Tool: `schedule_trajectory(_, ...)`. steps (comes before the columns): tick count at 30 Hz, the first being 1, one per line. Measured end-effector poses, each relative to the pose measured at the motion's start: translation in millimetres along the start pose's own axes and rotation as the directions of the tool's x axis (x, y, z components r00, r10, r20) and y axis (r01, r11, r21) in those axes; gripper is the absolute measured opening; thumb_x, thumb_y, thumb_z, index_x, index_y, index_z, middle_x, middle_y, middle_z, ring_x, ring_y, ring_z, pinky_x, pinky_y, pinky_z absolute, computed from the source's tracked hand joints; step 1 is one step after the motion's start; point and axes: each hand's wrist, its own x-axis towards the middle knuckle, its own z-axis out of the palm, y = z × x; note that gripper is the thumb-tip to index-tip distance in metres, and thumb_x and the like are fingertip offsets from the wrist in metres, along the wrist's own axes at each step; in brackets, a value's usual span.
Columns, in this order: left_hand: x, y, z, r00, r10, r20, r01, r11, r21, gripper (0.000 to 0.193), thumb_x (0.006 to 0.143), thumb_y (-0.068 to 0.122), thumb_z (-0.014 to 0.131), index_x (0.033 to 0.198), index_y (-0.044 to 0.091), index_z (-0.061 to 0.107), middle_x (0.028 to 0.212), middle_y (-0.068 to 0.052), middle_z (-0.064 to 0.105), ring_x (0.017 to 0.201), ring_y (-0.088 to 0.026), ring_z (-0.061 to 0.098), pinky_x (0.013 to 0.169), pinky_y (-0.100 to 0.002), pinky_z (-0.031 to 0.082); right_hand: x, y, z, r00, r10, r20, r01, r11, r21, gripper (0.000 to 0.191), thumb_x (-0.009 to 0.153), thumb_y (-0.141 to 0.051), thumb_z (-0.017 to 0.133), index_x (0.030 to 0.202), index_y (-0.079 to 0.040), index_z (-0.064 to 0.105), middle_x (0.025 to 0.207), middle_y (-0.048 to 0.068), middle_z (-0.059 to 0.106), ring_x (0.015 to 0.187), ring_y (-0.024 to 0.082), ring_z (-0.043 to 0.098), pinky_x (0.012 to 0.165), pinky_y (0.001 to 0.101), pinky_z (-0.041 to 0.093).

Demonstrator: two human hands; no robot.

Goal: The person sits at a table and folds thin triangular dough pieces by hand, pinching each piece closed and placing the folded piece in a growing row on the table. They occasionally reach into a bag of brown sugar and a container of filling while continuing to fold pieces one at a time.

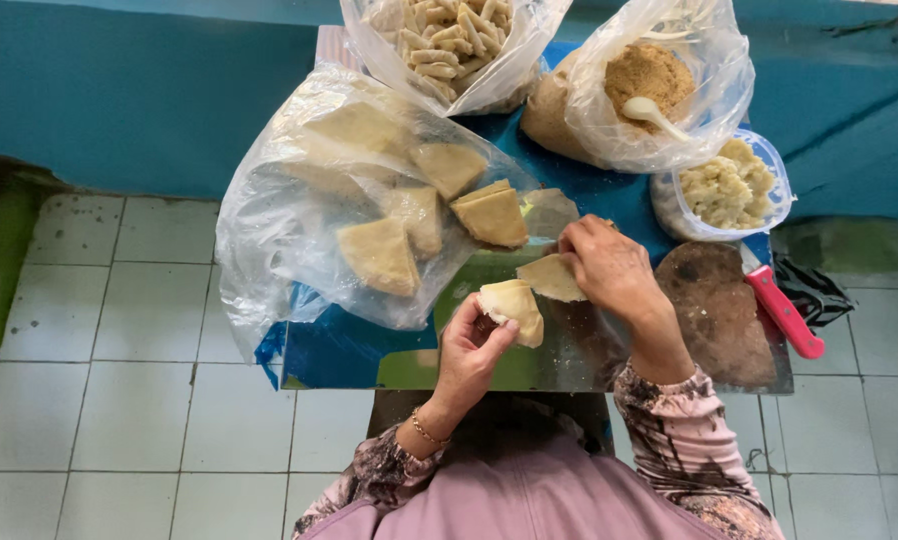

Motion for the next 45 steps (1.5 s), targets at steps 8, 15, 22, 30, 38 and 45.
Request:
schedule_trajectory(8, 0, -2, -2, 1.000, 0.018, 0.007, -0.018, 1.000, -0.011, 0.025, 0.096, 0.002, 0.068, 0.121, 0.003, 0.061, 0.106, 0.003, 0.066, 0.096, -0.004, 0.063, 0.085, -0.022, 0.053, 0, 5, 1, 0.996, 0.043, 0.077, -0.048, 0.996, 0.070, 0.010, 0.085, -0.016, 0.070, 0.093, -0.011, 0.067, 0.096, 0.010, 0.070, 0.094, 0.033, 0.067, 0.080, 0.0453, 0.052)
schedule_trajectory(15, -1, -6, -2, 1.000, 0.021, -0.001, -0.021, 1.000, 0.003, 0.026, 0.099, 0.001, 0.070, 0.123, 0.001, 0.061, 0.106, 0.001, 0.064, 0.094, -0.005, 0.060, 0.082, -0.024, 0.051, 2, 5, 1, 1.000, -0.013, 0.005, 0.013, 0.998, -0.053, 0.006, 0.095, -0.013, 0.065, 0.100, -0.010, 0.065, 0.096, 0.009, 0.068, 0.095, 0.032, 0.067, 0.080, 0.0451, 0.053)
schedule_trajectory(22, -1, -2, -2, 0.999, 0.035, 0.013, -0.035, 0.999, -0.005, 0.028, 0.097, 0.002, 0.068, 0.124, 0.002, 0.060, 0.110, 0.001, 0.066, 0.100, -0.006, 0.063, 0.090, -0.024, 0.053, 3, 2, 6, 1.000, -0.025, -0.013, 0.025, 1.000, -0.007, 0.013, 0.085, -0.018, 0.071, 0.094, -0.011, 0.067, 0.096, 0.011, 0.066, 0.095, 0.035, 0.066, 0.081, 0.0454, 0.053)
schedule_trajectory(30, -1, -4, -3, 0.999, 0.031, 0.023, -0.030, 0.999, -0.019, 0.026, 0.098, 0.002, 0.068, 0.122, 0.002, 0.060, 0.109, 0.001, 0.066, 0.100, -0.006, 0.063, 0.090, -0.025, 0.053, -1, 7, -3, 0.995, 0.038, 0.097, -0.043, 0.998, 0.048, 0.018, 0.094, -0.021, 0.067, 0.108, -0.010, 0.065, 0.102, 0.011, 0.067, 0.099, 0.036, 0.065, 0.083, 0.0458, 0.051)
schedule_trajectory(38, -1, -4, -3, 1.000, 0.026, 0.012, -0.026, 1.000, 0.015, 0.027, 0.098, 0.002, 0.069, 0.123, 0.002, 0.061, 0.106, 0.001, 0.065, 0.095, -0.006, 0.062, 0.084, -0.024, 0.052, -1, 1, -8, 0.993, -0.115, 0.003, 0.115, 0.993, 0.031, 0.013, 0.088, -0.017, 0.069, 0.097, -0.009, 0.066, 0.101, 0.012, 0.069, 0.099, 0.036, 0.066, 0.085, 0.0449, 0.052)
schedule_trajectory(45, 0, -3, -1, 0.999, 0.036, 0.032, -0.036, 0.999, -0.020, 0.027, 0.098, 0.002, 0.069, 0.124, 0.001, 0.060, 0.108, 0.001, 0.065, 0.100, -0.006, 0.063, 0.089, -0.024, 0.053, 9, 8, -11, 0.997, -0.081, 0.019, 0.081, 0.996, -0.038, 0.009, 0.093, -0.018, 0.066, 0.100, -0.014, 0.070, 0.094, 0.007, 0.071, 0.089, 0.033, 0.070, 0.074, 0.0440, 0.055)
